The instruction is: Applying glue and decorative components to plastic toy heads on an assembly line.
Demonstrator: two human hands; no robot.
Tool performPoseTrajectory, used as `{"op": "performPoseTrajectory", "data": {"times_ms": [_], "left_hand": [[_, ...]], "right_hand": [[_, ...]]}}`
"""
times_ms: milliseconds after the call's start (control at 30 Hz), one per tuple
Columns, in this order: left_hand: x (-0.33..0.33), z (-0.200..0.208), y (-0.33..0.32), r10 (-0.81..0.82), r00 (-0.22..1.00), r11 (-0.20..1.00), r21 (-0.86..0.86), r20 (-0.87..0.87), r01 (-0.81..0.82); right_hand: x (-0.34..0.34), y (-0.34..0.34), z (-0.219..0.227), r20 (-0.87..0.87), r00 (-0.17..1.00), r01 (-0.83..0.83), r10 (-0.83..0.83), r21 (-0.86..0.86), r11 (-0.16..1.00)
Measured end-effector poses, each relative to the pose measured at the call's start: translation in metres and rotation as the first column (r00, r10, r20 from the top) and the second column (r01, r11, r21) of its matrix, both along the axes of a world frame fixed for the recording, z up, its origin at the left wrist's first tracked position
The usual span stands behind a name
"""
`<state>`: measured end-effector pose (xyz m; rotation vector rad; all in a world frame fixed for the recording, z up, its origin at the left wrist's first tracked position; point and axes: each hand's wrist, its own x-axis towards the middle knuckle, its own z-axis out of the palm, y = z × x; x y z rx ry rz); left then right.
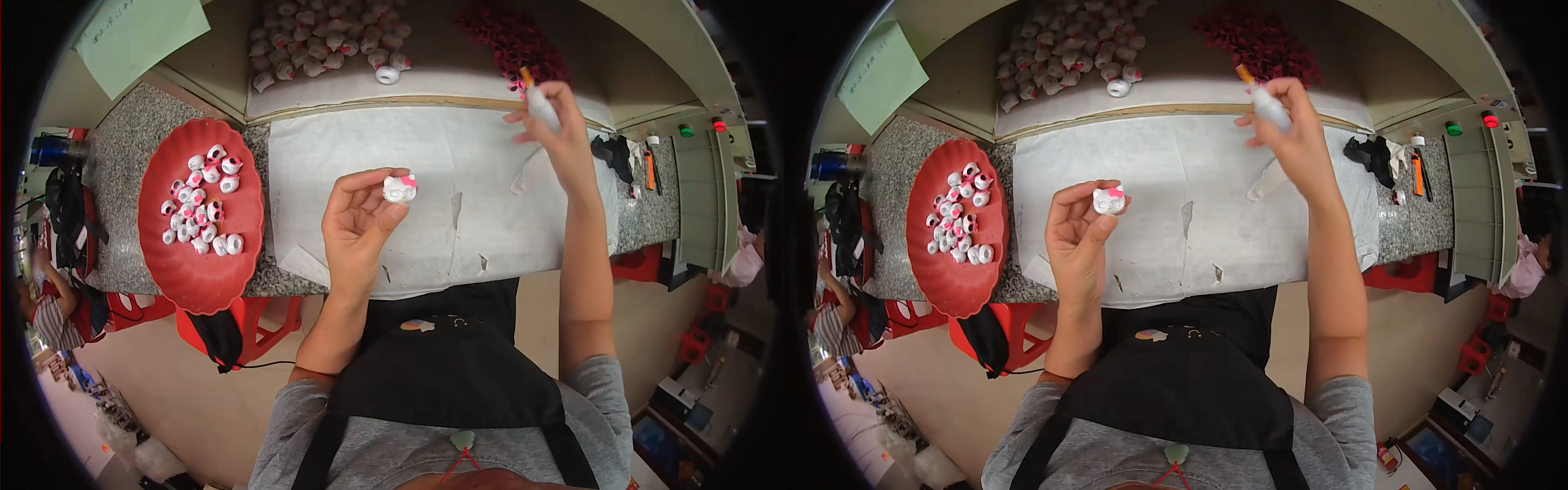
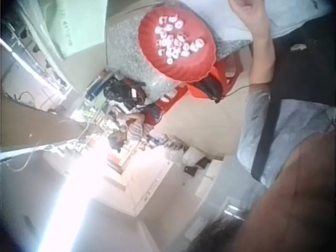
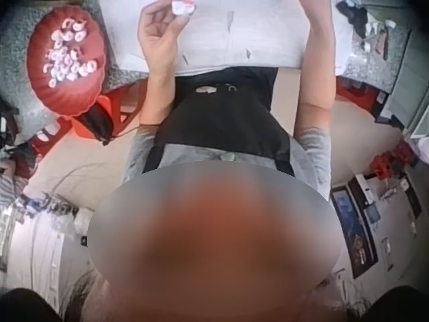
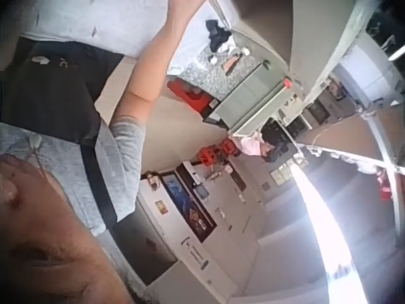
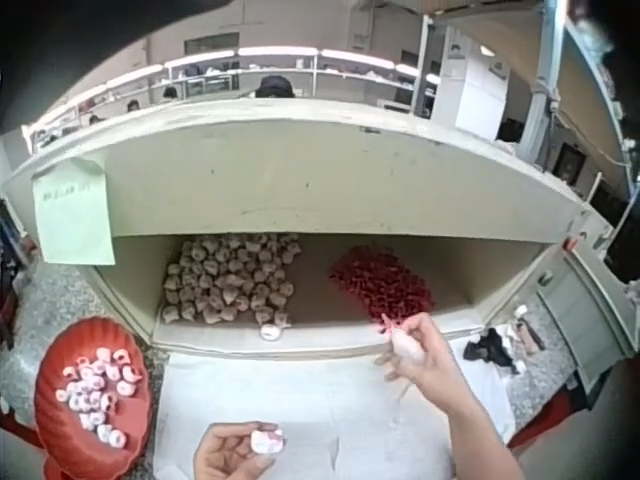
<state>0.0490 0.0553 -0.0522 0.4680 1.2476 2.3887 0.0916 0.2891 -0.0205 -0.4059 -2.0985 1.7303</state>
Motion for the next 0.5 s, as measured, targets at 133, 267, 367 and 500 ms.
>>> {"op": "performPoseTrajectory", "data": {"times_ms": [133, 267, 367, 500], "left_hand": [[0.002, 0.001, 0.001, 0.009, 1.0, 0.999, -0.032, -0.008, -0.009], [0.003, 0.004, 0.001, -0.007, 1.0, 1.0, -0.03, 0.002, 0.007], [0.002, 0.003, -0.001, -0.002, 1.0, 1.0, -0.03, 0.009, 0.003], [0.0, 0.001, -0.001, -0.003, 1.0, 1.0, -0.03, 0.03, 0.004]], "right_hand": [[-0.06, 0.029, -0.011, 0.074, 0.986, 0.074, -0.147, 0.593, 0.802], [-0.111, 0.059, -0.034, -0.008, 0.989, 0.026, -0.149, 0.993, 0.116], [-0.118, 0.054, -0.029, 0.142, 0.961, -0.11, -0.237, 0.983, 0.145], [-0.111, 0.055, -0.025, 0.171, 0.972, -0.141, -0.158, 0.972, 0.186]]}}
